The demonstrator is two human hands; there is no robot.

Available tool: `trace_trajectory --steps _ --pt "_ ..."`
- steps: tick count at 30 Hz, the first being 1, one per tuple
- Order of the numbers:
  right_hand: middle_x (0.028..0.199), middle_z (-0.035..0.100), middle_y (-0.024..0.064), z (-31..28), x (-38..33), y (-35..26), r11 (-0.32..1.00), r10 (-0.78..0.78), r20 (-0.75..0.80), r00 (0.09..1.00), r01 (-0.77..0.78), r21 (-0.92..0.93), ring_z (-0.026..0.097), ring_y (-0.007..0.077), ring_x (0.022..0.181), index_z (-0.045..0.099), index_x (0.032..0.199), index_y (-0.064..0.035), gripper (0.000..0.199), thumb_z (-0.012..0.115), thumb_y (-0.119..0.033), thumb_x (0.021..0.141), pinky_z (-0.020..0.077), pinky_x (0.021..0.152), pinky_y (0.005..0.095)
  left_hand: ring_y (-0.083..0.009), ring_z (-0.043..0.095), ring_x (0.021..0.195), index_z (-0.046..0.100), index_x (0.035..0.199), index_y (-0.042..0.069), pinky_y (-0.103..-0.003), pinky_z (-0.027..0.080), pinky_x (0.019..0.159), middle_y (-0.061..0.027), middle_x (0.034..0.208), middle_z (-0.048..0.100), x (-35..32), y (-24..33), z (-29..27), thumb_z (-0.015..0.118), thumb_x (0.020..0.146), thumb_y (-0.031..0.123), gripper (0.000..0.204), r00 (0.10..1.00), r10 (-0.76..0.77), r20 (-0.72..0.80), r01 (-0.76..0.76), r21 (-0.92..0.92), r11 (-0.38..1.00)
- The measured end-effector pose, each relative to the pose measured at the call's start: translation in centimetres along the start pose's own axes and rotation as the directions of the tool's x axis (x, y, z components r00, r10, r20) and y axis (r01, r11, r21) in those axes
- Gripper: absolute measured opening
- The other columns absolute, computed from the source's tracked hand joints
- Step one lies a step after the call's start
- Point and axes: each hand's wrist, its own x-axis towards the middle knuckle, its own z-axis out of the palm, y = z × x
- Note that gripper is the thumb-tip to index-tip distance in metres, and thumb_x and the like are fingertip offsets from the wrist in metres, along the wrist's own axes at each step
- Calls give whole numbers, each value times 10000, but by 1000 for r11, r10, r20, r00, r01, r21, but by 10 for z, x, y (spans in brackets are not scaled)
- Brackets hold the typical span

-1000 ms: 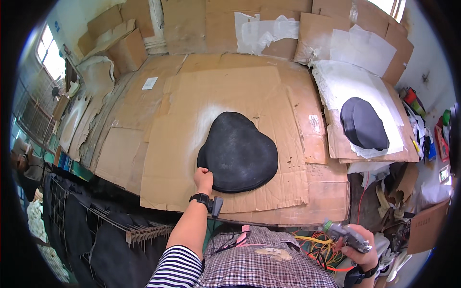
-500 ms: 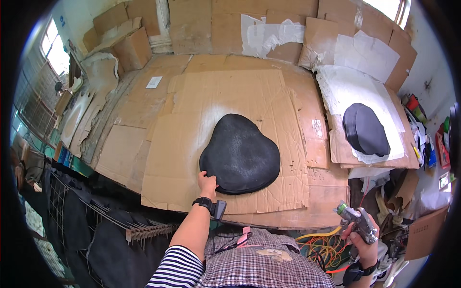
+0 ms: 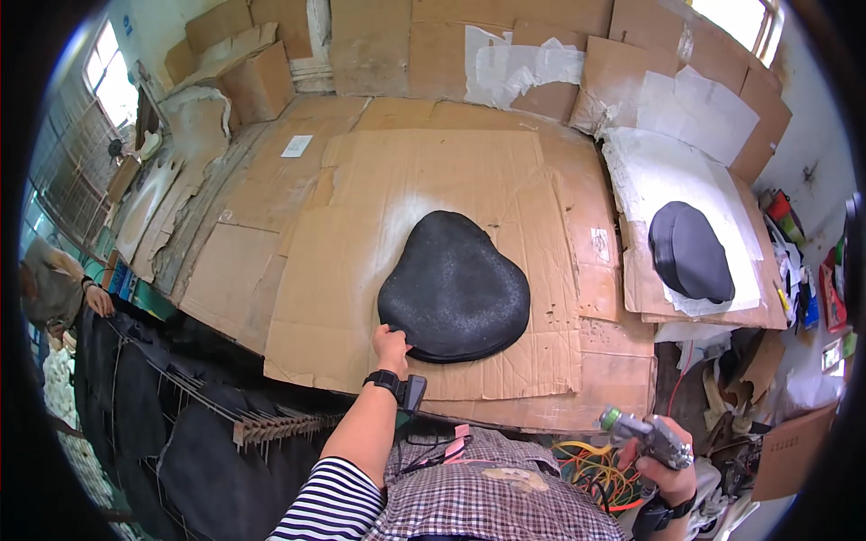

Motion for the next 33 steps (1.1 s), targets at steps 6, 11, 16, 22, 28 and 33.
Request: trace_trajectory --steps 6,11,16,22,28,33 --pt "769 624 119 3 8 -5 1000 -13 -142 990 11 -14 626 195 690 479 1152 45 539 746 -150 727 517 690 337 -225 574 843 495 1102 34 -381 524 623 -99 964 537 -10 9 -3 517 787 1 317 988 -97 119 115 -155 981" --pt "831 607 112 19 17 6 987 -50 -54 997 41 -153 593 198 756 459 1237 22 575 699 -199 764 471 708 302 -309 574 933 369 1133 35 -445 555 733 -161 1109 490 -31 31 23 533 744 -62 433 972 -56 227 98 -178 979" --pt "925 572 49 51 33 -8 973 26 -52 998 -37 -226 532 147 832 417 1303 25 501 590 -84 846 398 725 256 -271 575 986 412 1166 73 -432 535 778 -124 1116 530 -71 96 46 527 797 -31 400 866 172 470 76 -464 883" --pt "871 594 35 65 72 -9 893 190 184 965 -92 -440 496 87 607 422 1299 -17 463 575 -101 871 403 540 214 -210 628 847 395 1245 126 -359 559 722 -82 1021 585 -124 161 -1 521 815 -40 478 800 358 481 79 -676 732" --pt "875 611 35 85 103 7 900 55 432 900 143 -412 420 31 473 484 1299 -64 429 565 -104 879 331 403 169 -214 636 804 393 1186 83 -354 566 696 -99 972 580 -164 187 -65 534 810 -37 419 847 410 338 -2 -771 637" --pt "857 612 76 88 130 28 981 59 406 912 22 -193 606 165 779 468 1246 8 535 666 -23 750 503 727 304 -211 626 846 516 1133 77 -387 533 752 -75 1016 618 -215 214 -111 583 767 6 379 877 464 126 -267 -674 689"
